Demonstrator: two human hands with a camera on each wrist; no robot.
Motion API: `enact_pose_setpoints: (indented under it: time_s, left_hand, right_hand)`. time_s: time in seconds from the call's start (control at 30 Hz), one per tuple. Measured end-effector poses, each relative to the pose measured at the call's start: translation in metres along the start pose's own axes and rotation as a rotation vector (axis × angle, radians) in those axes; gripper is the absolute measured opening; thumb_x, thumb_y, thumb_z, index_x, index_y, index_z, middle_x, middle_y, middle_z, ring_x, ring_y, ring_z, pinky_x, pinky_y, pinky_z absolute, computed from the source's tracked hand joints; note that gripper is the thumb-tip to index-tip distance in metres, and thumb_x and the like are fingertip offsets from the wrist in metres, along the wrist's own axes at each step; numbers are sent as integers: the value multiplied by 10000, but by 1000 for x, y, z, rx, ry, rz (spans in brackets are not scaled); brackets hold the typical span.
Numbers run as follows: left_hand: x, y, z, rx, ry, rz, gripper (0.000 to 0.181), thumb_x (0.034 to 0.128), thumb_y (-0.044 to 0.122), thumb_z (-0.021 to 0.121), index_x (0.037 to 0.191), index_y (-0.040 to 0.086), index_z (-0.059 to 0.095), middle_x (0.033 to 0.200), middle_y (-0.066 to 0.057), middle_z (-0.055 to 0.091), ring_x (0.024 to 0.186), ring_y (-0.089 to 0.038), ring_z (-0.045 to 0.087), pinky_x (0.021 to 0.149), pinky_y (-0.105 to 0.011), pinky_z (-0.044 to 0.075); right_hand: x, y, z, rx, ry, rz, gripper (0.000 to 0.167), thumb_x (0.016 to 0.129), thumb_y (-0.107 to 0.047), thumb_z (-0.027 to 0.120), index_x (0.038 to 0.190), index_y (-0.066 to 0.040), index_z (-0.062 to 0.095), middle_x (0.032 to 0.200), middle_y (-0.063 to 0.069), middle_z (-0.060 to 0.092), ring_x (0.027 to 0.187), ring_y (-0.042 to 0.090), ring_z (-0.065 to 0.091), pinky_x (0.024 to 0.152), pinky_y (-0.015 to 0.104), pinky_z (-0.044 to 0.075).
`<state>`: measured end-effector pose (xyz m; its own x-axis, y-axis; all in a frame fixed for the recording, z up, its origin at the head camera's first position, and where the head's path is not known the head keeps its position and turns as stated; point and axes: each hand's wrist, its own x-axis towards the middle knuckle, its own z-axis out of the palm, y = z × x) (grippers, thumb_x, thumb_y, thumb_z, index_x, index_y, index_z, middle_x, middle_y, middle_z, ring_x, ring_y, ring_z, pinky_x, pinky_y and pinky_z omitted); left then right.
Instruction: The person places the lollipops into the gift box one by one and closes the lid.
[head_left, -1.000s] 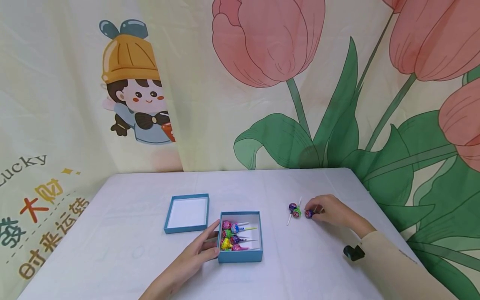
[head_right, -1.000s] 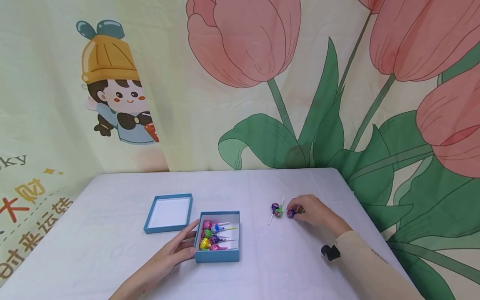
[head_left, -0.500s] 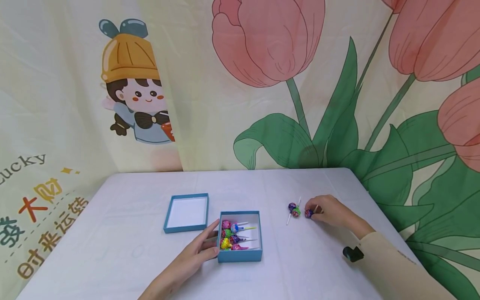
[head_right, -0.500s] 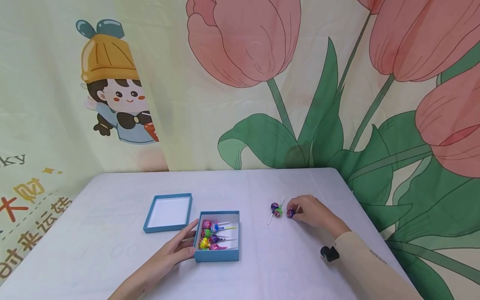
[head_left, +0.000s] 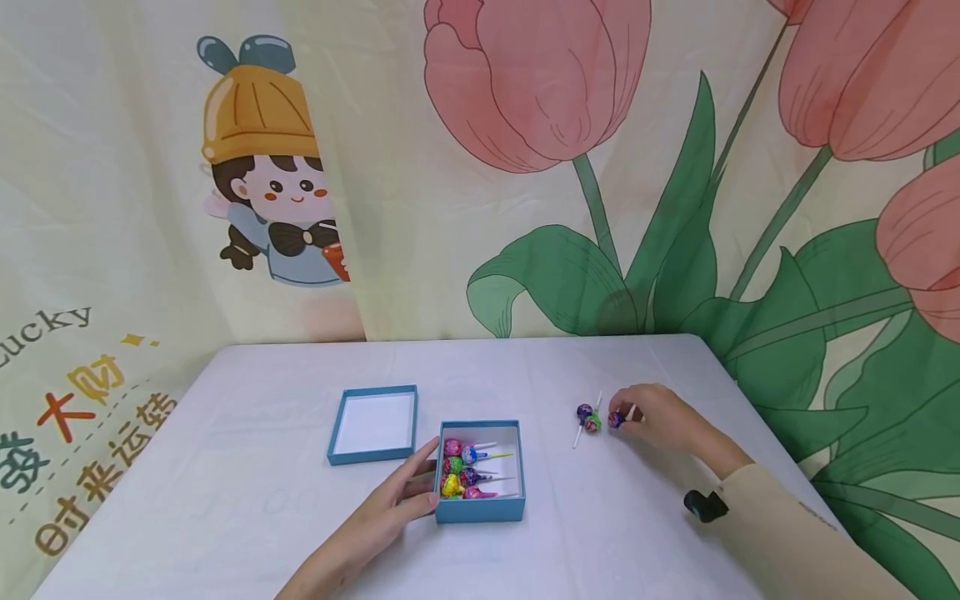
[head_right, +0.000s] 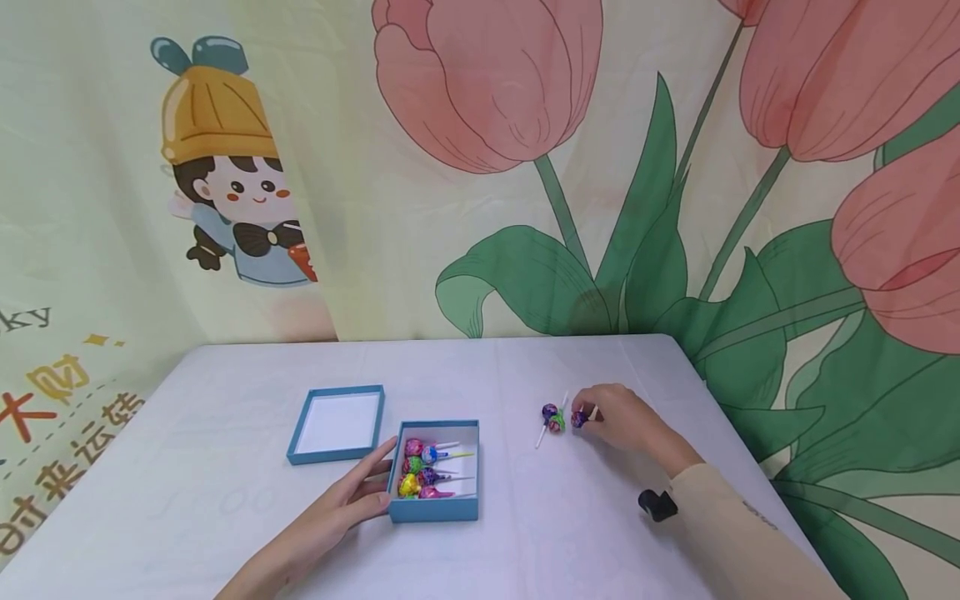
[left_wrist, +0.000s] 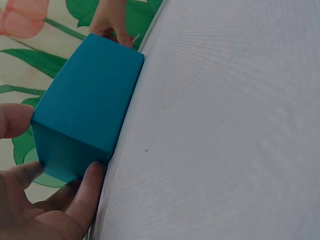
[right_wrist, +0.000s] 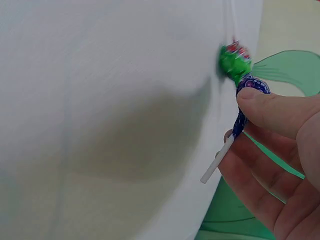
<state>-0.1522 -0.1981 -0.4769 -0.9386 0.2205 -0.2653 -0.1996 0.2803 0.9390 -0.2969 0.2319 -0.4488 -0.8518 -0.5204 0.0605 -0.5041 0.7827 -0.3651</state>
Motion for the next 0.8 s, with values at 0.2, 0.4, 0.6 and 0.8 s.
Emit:
enact_pose_setpoints:
  time_s: [0.2, 0.4, 0.6, 0.8]
  left_hand:
    - [0, 1, 0, 2, 11, -7, 741, 1060, 327, 657, 1697, 317, 280, 1676, -215, 354, 1420, -375, 492, 1125, -655, 444]
    - [0, 1, 0, 6, 0, 10, 745, 1064, 333, 649, 1702, 305, 265, 1679, -229, 344, 1433, -398, 486, 1126, -636, 455]
    - [0, 0, 0, 1, -7, 14, 742, 1067, 341, 645, 1702, 308, 263, 1683, -225, 339, 1439, -403, 480, 1131, -639, 448]
    - [0, 0, 1, 8, 8, 0, 746, 1061, 332, 654, 1700, 310, 271, 1672, -225, 355, 1420, -385, 497, 1120, -640, 459]
  right_hand:
    - [4, -23, -8, 2, 55, -105, 278, 890, -25, 846, 1137, -113, 753, 994, -74, 728, 876, 73, 662, 766, 259, 594]
    - [15, -53, -10, 81, 37, -135, 249, 902, -38, 841, 1106, -141, 743, 985, -92, 721, 862, 70, 669, 744, 232, 589]
    - [30, -87, -8, 173, 20, -156, 228, 932, -56, 817, 1121, -157, 739, 1003, -95, 727, 847, 102, 667, 698, 221, 595]
    - [42, -119, -5, 176, 21, -230, 240, 947, -93, 813, 1167, -152, 741, 1050, -81, 743, 898, 107, 682, 785, 220, 592]
